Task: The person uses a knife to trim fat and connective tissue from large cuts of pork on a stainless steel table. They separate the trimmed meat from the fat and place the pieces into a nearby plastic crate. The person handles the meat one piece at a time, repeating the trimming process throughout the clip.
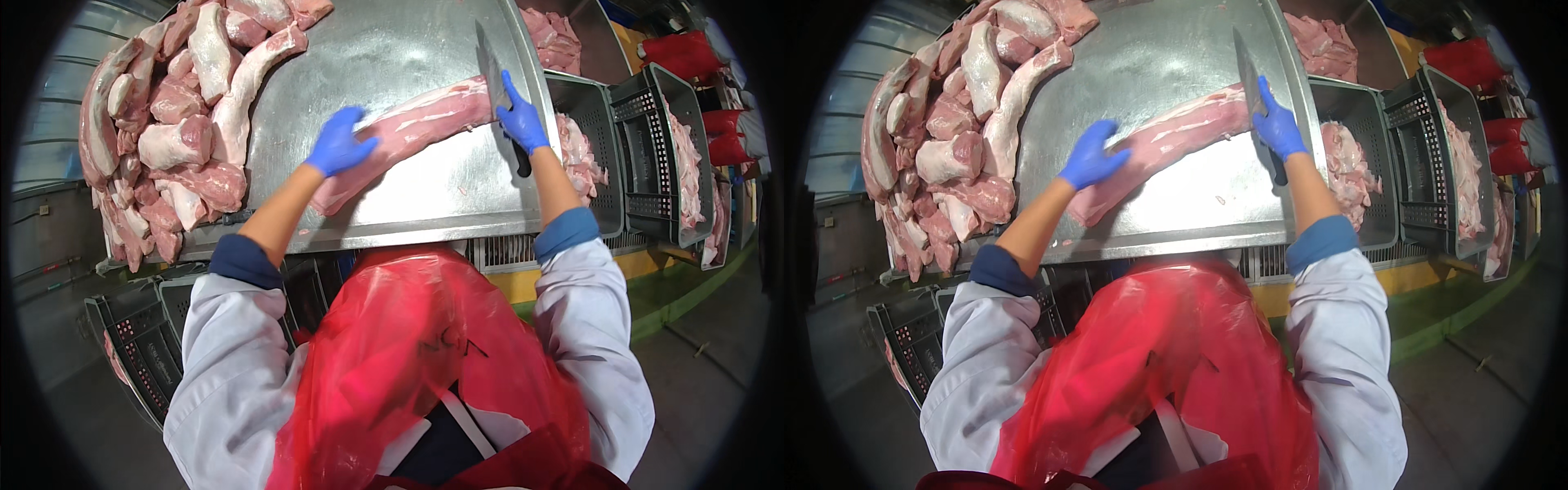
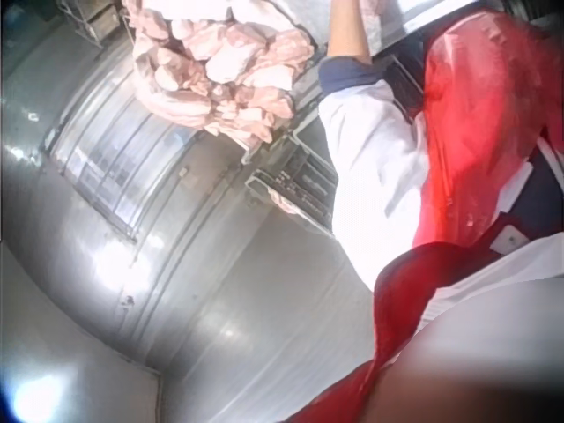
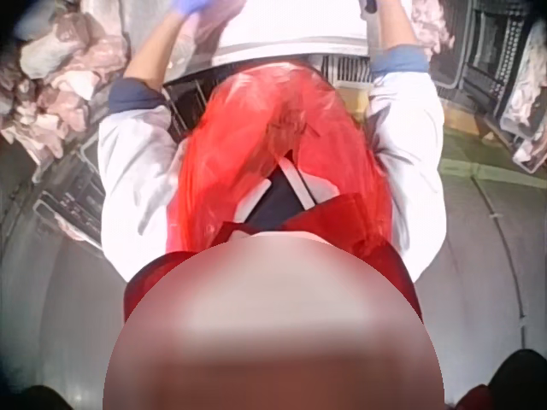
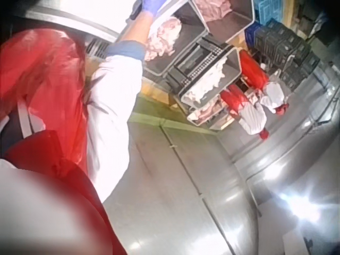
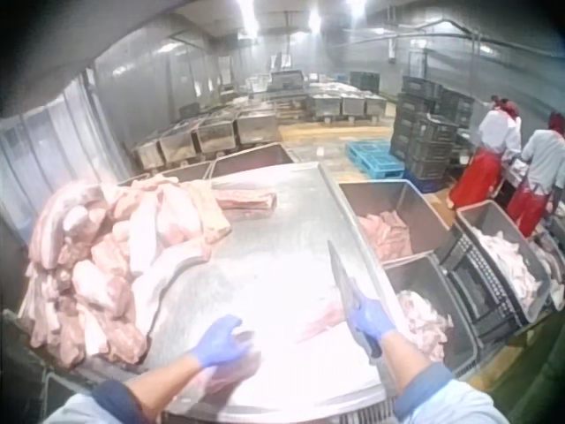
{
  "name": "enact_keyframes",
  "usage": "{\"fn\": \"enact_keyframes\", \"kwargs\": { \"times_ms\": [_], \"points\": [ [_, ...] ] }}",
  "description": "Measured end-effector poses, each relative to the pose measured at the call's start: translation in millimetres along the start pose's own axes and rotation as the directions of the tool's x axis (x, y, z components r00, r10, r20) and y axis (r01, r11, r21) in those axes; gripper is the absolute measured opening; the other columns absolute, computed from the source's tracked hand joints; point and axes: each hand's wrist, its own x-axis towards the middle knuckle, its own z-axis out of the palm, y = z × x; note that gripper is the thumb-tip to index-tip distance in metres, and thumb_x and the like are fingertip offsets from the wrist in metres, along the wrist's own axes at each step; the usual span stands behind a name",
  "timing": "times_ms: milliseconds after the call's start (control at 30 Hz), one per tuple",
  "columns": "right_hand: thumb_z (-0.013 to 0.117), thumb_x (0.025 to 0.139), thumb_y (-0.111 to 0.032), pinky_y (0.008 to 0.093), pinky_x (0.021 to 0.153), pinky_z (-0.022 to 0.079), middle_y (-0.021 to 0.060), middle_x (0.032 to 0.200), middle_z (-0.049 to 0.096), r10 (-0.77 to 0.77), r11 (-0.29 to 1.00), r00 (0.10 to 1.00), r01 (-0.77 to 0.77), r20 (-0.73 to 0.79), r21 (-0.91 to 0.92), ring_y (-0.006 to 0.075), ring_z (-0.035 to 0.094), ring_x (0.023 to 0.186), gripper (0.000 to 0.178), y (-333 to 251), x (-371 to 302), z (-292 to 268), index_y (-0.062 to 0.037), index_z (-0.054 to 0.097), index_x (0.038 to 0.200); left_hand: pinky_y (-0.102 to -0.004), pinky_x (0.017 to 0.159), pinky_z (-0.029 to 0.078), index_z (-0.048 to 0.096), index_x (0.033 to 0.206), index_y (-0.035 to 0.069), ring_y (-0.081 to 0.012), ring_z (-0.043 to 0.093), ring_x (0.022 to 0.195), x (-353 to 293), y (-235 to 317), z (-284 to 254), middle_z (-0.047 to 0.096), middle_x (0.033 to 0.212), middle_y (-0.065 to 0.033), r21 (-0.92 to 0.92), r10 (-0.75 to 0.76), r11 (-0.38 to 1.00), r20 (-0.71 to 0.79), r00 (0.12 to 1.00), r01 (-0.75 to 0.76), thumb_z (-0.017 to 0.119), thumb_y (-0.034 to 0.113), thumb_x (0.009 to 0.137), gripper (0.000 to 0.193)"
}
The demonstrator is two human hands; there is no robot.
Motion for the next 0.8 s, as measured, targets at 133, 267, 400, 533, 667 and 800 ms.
{"fn": "enact_keyframes", "kwargs": {
  "times_ms": [133, 267, 400, 533, 667, 800],
  "points": [
    [0.060, 0.089, -0.016, 0.0444, 0.078, 0.055, 0.0300, 0.097, 0.069, -0.124, 0.985, 0.985, 0.137, -0.118, 0.110, 0.0440, 0.070, 0.086, 0.079, 14.6, 2.6, 25.4, -0.0331, 0.027, 0.158, -0.0475, 0.091, 0.047, 0.059, 0.116, -0.001, -0.0417, 0.058, 0.103, -76.4, -74.2, -5.3, 0.060, 0.110, -0.0219, 0.042, -0.103, 0.994, 0.019, 0.995, 0.102, 0.075, 0.037, 0.081, 0.054],
    [0.059, 0.094, -0.014, 0.0322, 0.058, 0.057, 0.0088, 0.076, 0.068, 0.089, 0.933, 0.991, -0.046, -0.103, 0.358, 0.0156, 0.066, 0.063, 0.076, 1.1, -39.3, 72.8, -0.0312, 0.024, 0.160, -0.0482, 0.088, 0.046, 0.058, 0.111, 0.000, -0.0402, 0.057, 0.101, -95.5, -75.1, 6.1, 0.059, 0.107, -0.0200, 0.036, -0.079, 0.996, -0.088, 0.993, 0.082, 0.072, 0.033, 0.084, 0.044],
    [0.058, 0.094, -0.012, 0.0299, 0.050, 0.053, 0.0042, 0.073, 0.065, 0.135, 0.849, 0.989, -0.080, -0.068, 0.523, 0.0122, 0.062, 0.059, 0.079, -2.6, -61.2, 107.8, -0.0314, 0.019, 0.161, -0.0491, 0.084, 0.043, 0.057, 0.110, 0.001, -0.0392, 0.057, 0.097, -101.0, -69.8, 22.7, 0.059, 0.106, -0.0186, 0.087, -0.107, 0.989, -0.136, 0.985, 0.120, 0.068, 0.028, 0.088, 0.036],
    [0.058, 0.093, -0.012, 0.0303, 0.049, 0.052, 0.0054, 0.074, 0.064, 0.104, 0.851, 0.987, -0.025, -0.121, 0.525, 0.0129, 0.061, 0.059, 0.081, -1.5, -45.8, 118.1, -0.0292, 0.018, 0.161, -0.0496, 0.080, 0.041, 0.056, 0.108, 0.003, -0.0379, 0.056, 0.093, -102.1, -46.0, 42.4, 0.058, 0.101, -0.0171, 0.121, -0.136, 0.980, -0.188, 0.973, 0.160, 0.063, 0.026, 0.090, 0.030],
    [0.057, 0.092, -0.013, 0.0317, 0.051, 0.053, 0.0091, 0.077, 0.065, 0.077, 0.873, 0.983, 0.016, -0.170, 0.487, 0.0151, 0.062, 0.058, 0.082, -12.8, -10.0, 115.2, -0.0271, 0.016, 0.162, -0.0492, 0.080, 0.041, 0.056, 0.107, 0.003, -0.0375, 0.056, 0.092, -89.1, -19.4, 57.5, 0.058, 0.100, -0.0168, 0.080, -0.147, 0.983, -0.192, 0.970, 0.164, 0.063, 0.026, 0.090, 0.029],
    [0.054, 0.093, -0.001, 0.0251, 0.051, 0.050, 0.0058, 0.085, 0.063, 0.195, 0.827, 0.981, -0.170, 0.011, 0.536, 0.0093, 0.056, 0.061, 0.085, -41.8, -82.5, 135.6, -0.0284, 0.013, 0.163, -0.0481, 0.079, 0.042, 0.056, 0.106, 0.003, -0.0370, 0.056, 0.091, -91.1, -18.0, 64.3, 0.058, 0.099, -0.0165, 0.008, -0.154, 0.987, -0.188, 0.970, 0.158, 0.061, 0.024, 0.091, 0.026]
  ]
}}
